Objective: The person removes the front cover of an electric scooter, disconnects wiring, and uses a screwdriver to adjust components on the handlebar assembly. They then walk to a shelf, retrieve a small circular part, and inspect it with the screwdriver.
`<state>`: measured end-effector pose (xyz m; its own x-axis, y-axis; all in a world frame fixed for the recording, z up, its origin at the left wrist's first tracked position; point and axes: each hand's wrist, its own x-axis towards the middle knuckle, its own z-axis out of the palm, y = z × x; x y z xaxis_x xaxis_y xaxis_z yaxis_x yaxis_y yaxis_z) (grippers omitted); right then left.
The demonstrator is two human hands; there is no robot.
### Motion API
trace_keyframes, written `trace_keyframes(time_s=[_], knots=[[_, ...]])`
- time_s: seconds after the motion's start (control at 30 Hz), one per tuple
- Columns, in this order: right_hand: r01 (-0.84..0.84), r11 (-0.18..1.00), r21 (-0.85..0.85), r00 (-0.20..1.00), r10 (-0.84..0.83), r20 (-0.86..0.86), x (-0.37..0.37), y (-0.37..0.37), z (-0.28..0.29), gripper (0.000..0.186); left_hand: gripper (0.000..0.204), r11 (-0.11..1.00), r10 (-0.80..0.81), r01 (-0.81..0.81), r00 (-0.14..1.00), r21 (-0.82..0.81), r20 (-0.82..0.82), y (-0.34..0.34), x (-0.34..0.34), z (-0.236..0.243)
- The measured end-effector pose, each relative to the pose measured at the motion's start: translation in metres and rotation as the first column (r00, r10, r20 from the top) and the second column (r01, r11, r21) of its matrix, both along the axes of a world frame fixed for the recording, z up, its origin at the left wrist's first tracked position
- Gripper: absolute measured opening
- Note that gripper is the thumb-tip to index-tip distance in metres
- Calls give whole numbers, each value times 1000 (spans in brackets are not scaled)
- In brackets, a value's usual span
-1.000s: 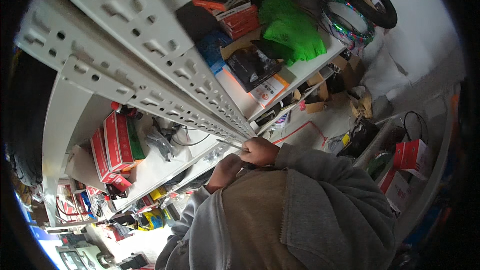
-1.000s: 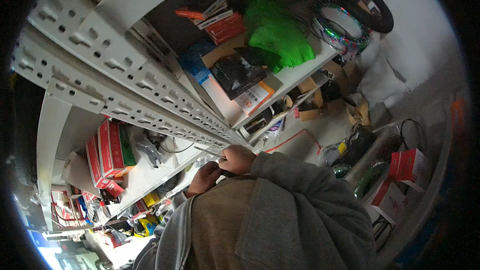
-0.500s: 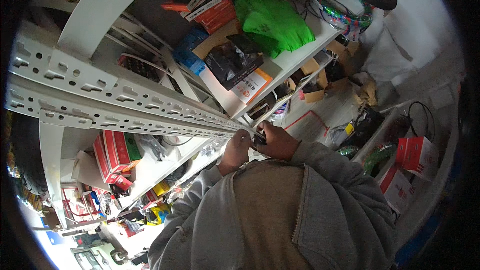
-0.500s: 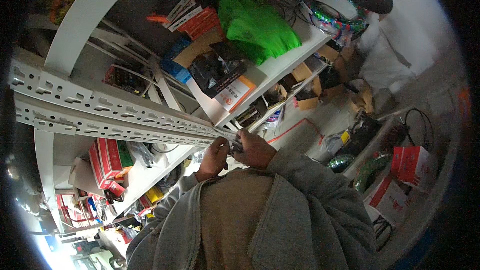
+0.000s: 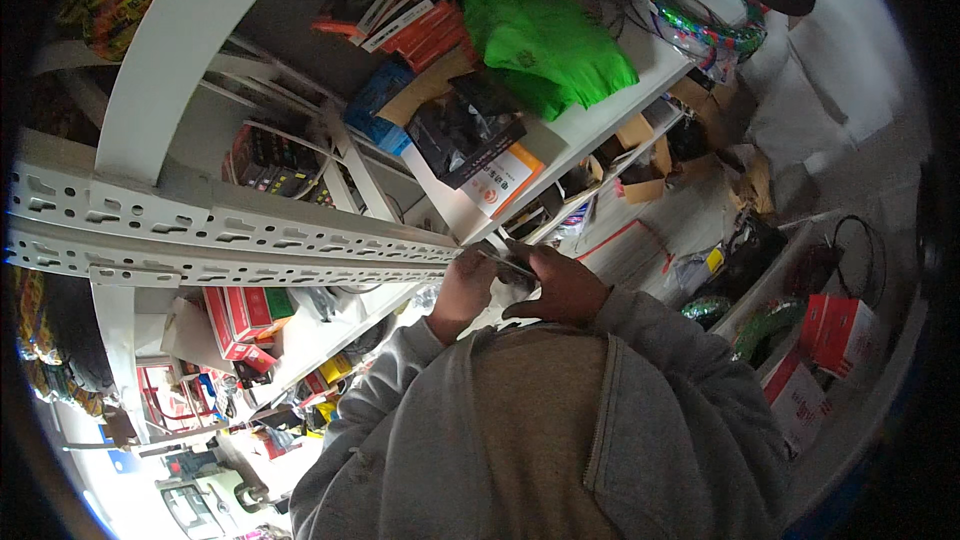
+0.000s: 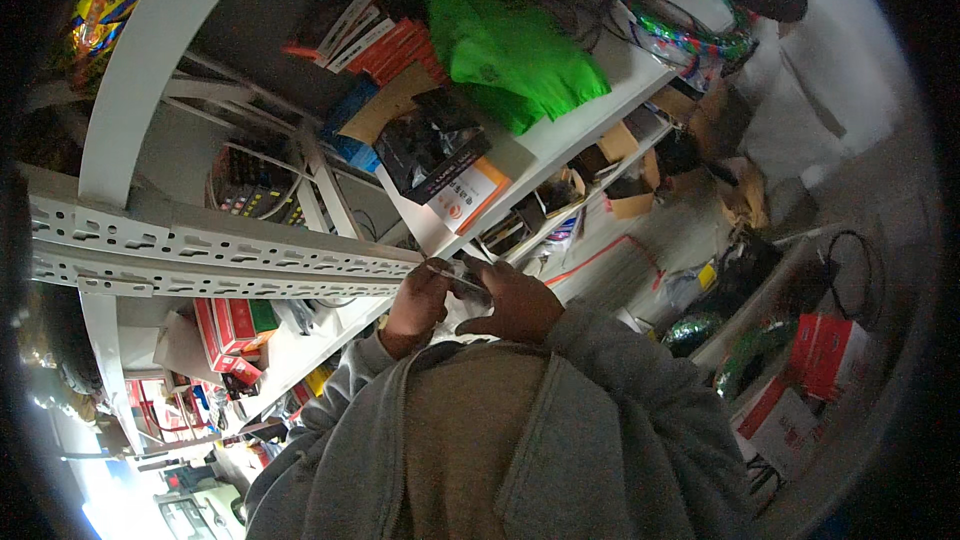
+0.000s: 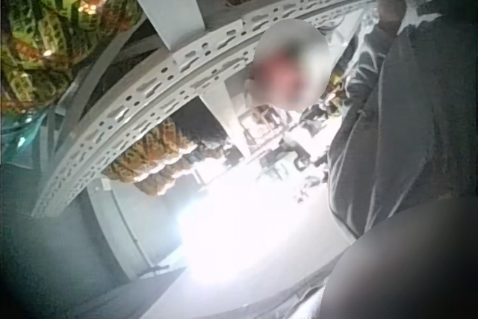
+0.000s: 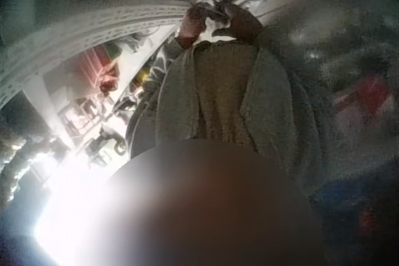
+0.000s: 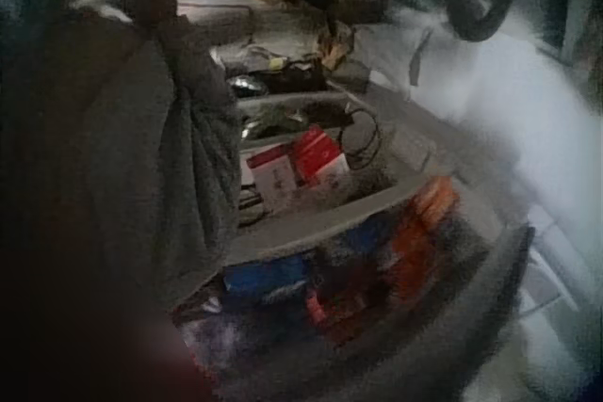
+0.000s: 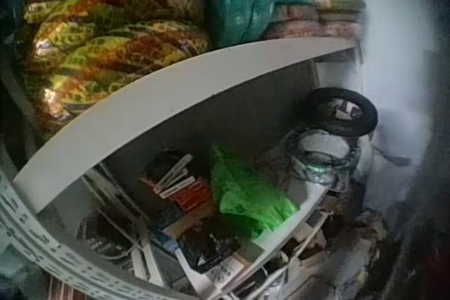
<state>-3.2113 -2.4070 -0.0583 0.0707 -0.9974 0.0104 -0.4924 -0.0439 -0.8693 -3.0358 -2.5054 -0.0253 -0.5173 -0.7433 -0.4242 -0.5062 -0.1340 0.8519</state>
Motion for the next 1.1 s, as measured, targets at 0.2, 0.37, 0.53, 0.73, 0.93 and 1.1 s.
trace_keyframes(time_s=[0.2, 0.37, 0.53, 0.73, 0.93, 1.1], knots=[[86, 987, -132, 995, -77, 70, -10, -4, -2, 53, 19, 993, -81, 99, 972, 71, -219, -3, -13, 0], [212, 976, -47, 954, -196, 228, -15, -15, 1, 43, 14, 991, -112, 101, 984, -87, -136, -5, -25, 10], [387, 909, -154, 872, -306, 381, -37, -65, 15, 29, 10, 939, 344, -318, 882, 132, -324, -7, -22, 26], [327, 770, -548, 906, -421, -50, -30, -167, 32, 44, 10, 922, 384, -378, 855, 89, -348, -10, -20, 25], [115, 929, -352, 801, -296, -520, -26, -201, 2, 30, 13, 922, 352, -385, 863, -22, -362, -11, -9, 22], [76, 957, -280, 732, -245, -636, -25, -217, 2, 25, 16, 931, 247, -306, 929, -197, -276, -16, -1, 10]])
